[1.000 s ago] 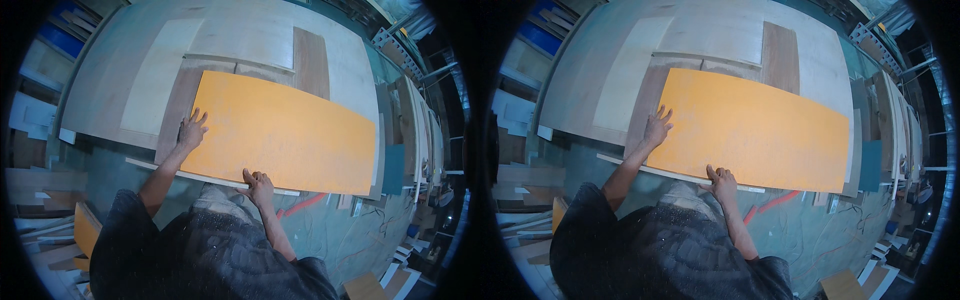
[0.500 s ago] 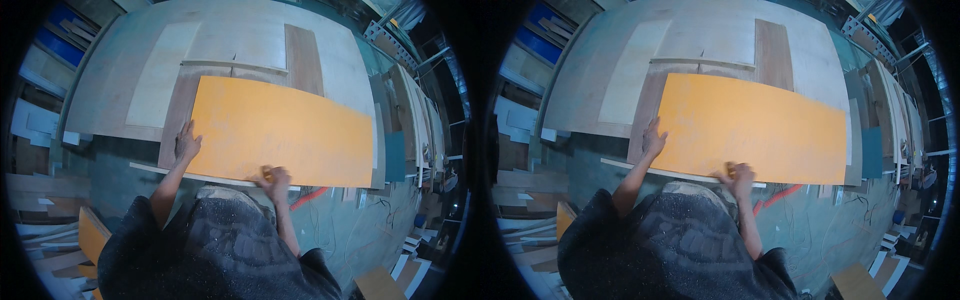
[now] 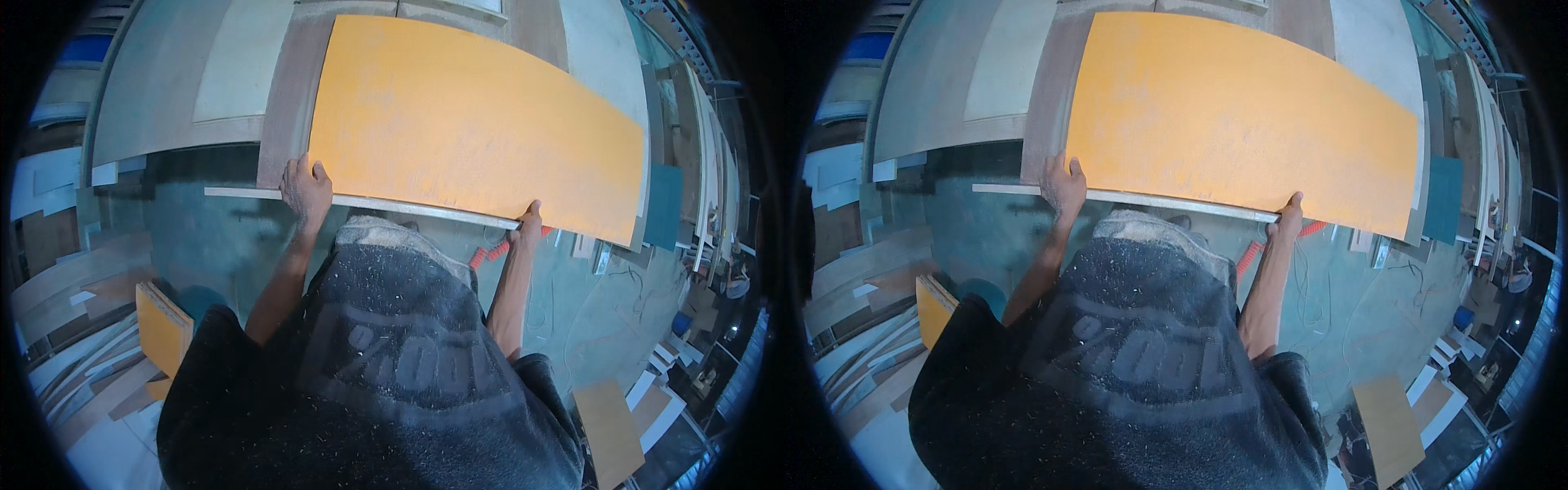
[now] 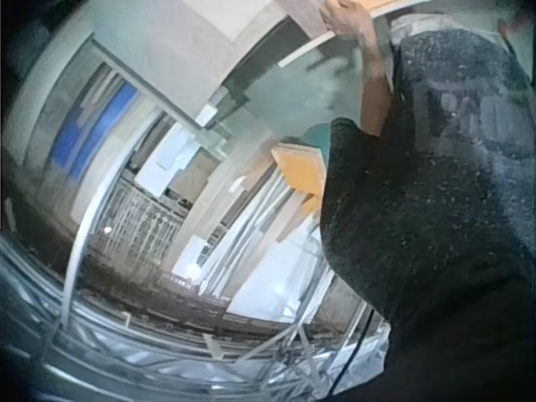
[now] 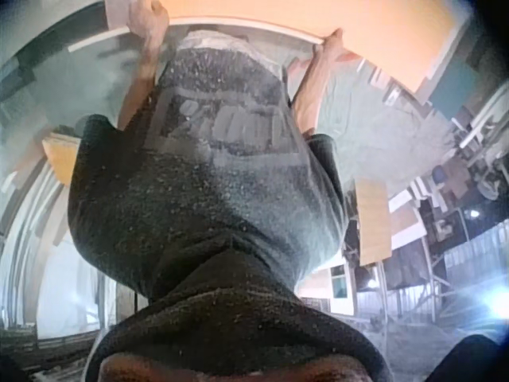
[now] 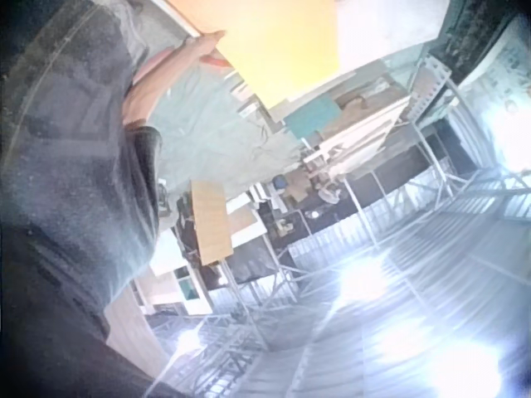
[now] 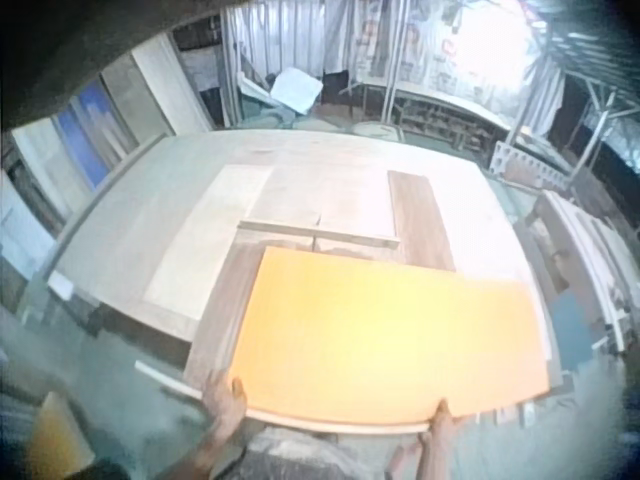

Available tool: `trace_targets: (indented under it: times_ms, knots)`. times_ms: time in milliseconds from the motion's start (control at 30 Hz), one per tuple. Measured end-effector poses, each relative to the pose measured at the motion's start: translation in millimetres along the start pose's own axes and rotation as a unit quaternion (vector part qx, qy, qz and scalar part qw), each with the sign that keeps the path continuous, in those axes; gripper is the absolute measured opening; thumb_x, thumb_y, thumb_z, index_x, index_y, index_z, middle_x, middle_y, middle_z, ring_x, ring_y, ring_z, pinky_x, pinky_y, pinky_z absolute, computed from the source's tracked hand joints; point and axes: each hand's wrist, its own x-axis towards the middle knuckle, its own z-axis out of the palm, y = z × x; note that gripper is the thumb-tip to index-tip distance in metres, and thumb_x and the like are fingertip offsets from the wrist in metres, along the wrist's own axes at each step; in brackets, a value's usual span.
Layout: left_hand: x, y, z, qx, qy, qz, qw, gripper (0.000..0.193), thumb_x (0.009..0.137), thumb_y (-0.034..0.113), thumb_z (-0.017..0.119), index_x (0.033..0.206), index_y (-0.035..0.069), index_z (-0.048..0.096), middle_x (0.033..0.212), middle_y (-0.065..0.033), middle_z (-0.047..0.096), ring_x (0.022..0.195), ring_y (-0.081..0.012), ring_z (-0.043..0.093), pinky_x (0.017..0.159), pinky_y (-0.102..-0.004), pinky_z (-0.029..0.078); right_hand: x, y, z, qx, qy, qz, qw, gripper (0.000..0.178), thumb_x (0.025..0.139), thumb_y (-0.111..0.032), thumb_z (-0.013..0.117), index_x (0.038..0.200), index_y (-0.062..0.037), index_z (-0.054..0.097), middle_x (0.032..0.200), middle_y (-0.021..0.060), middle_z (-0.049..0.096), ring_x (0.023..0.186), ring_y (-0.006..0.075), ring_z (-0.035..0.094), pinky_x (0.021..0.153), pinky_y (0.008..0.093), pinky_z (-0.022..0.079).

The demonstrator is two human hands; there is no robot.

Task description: The person positions an orange veneer sheet onto a wooden board, presses it down by hand, and then lifts the sheet to check the fit and alignment.

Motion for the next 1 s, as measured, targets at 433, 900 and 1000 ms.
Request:
trace_targets:
  times_ms: [433, 900, 1000]
  knots:
    - [-3.6, -17.1, 4.3, -0.01, -0.007, 0.09, 0.996, 0.042, 0.094, 0.025, 0.068, 0.13, 0.005, 0.066, 0.109, -0.0137, 0.066, 0.102, -0.0336, 0.066, 0.091, -0.0493, 0.045, 15.2, 9.9, -7.8, 0.045, -0.008, -0.068, 0.997, 0.051, 0.113, -0.033, 0.042, 0.15, 0.0011, 0.042, 0.147, 0.0172, 0.056, 0.128, 0.0323, 0.06, 0.106, 0.0452, 0.052]
    - [-6.6, 0.6, 7.4, -0.027, 0.032, 0.002, 0.999, 0.021, 0.092, 0.025, 0.071, 0.1, 0.007, 0.07, 0.1, -0.0129, 0.071, 0.094, -0.033, 0.069, 0.086, -0.0482, 0.047, 22.4, 21.7, -29.8, 0.043, 0.037, -0.108, 0.993, 0.043, 0.112, -0.026, 0.045, 0.137, 0.0074, 0.051, 0.132, 0.0185, 0.063, 0.116, 0.0345, 0.066, 0.097, 0.0491, 0.057]
    - [-6.7, -1.9, 7.3, -0.058, 0.035, -0.01, 0.998, 0.016, 0.091, 0.022, 0.07, 0.097, 0.007, 0.07, 0.099, -0.0128, 0.071, 0.095, -0.033, 0.069, 0.086, -0.0486, 0.047, 13.2, 17.1, -22.1, 0.05, 0.057, -0.09, 0.993, 0.043, 0.11, -0.021, 0.051, 0.138, 0.0113, 0.05, 0.132, 0.0173, 0.063, 0.114, 0.0302, 0.065, 0.094, 0.0439, 0.057]
